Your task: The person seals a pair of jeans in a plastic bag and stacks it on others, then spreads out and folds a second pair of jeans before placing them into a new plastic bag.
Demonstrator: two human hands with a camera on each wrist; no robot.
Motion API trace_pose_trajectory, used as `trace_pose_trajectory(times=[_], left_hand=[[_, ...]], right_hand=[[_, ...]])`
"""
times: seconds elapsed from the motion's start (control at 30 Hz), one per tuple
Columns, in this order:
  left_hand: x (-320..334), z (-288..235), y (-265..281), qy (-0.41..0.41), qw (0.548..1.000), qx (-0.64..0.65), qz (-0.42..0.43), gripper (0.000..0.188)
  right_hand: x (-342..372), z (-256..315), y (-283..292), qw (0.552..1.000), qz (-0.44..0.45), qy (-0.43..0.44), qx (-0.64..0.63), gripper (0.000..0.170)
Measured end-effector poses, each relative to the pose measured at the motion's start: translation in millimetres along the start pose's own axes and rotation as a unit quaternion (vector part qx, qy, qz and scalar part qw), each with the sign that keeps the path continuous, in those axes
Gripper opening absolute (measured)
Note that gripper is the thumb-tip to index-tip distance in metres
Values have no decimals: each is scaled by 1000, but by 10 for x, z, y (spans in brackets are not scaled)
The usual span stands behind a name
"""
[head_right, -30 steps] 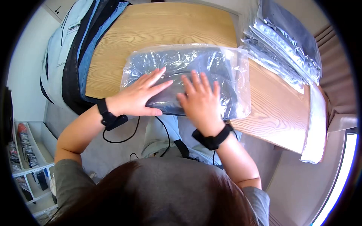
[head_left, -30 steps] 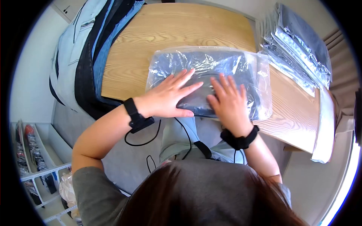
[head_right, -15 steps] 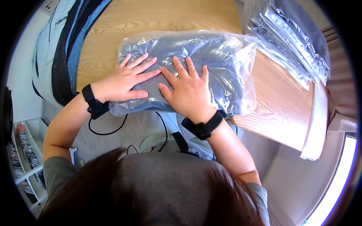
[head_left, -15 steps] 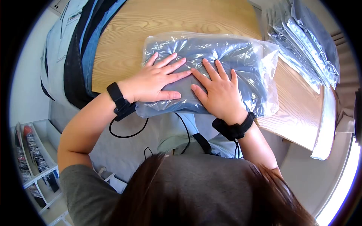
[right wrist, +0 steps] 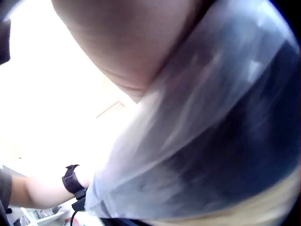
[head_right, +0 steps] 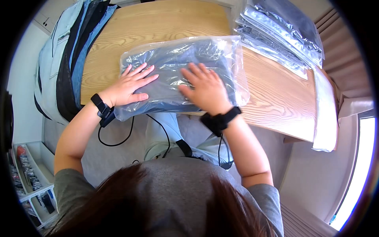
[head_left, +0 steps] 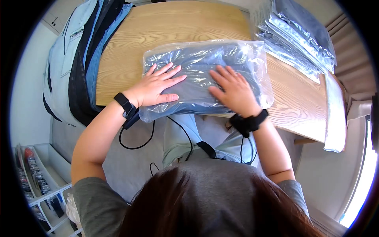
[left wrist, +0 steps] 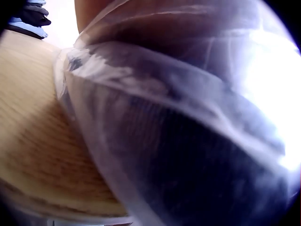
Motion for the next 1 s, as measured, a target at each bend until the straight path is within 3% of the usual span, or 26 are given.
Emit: trace_pose_trajectory(times=[0.1,0.2,0.3,0.4,0.5,0.6,0.67,0.73,0.8,0.83,0.87,0.93,1.0], left_hand=[[15,-22,9,3,1000,-10,-3,71],[47,-61,54,9,1000,-23,-11,66],[181,-207,300,64,995,-59,-50,64],[324,-494,406,32,999,7,-38,65],[435,-421,249,28,998,21,-58,69],[525,-170,-1,18,991,70,-115,68],[557,-126,10,11,977,131,-167,67],[621,-18,-5,14,959,196,-205,59],[803,190,-21,91,936,246,-235,54],[932,229,58,140,921,226,-285,49],[1009,180,118,146,921,226,-281,49],[1150,-100,372,115,932,75,-336,47],[1073,-479,378,57,951,13,-305,46]], right_hand=[[303,-617,230,994,-3,-93,60,54],[603,-1044,392,951,26,-293,95,58],[700,-545,494,969,-162,-165,85,47],[633,38,321,993,-113,-13,-3,43],[563,86,206,996,-80,-3,36,43],[548,-159,201,994,-99,-30,15,42],[583,-379,229,990,-106,-70,59,42],[694,-690,256,985,-113,-132,3,41],[867,-925,288,974,-102,-193,-54,42],[963,-948,374,970,-158,-183,-10,43],[1008,-929,371,971,-153,-181,-15,43],[988,-581,635,977,-200,-76,-21,43],[933,-402,594,976,-193,-55,-85,42]])
Point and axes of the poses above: each hand's wrist, its own x-axis away from the middle knuckle, its own y-axis out of the back of the hand, z = x × y, the point moved 7 cm from there along -x, towards the middle knuckle, and after that the axes turned 4 degrees about -x, right-handed, at the moved point
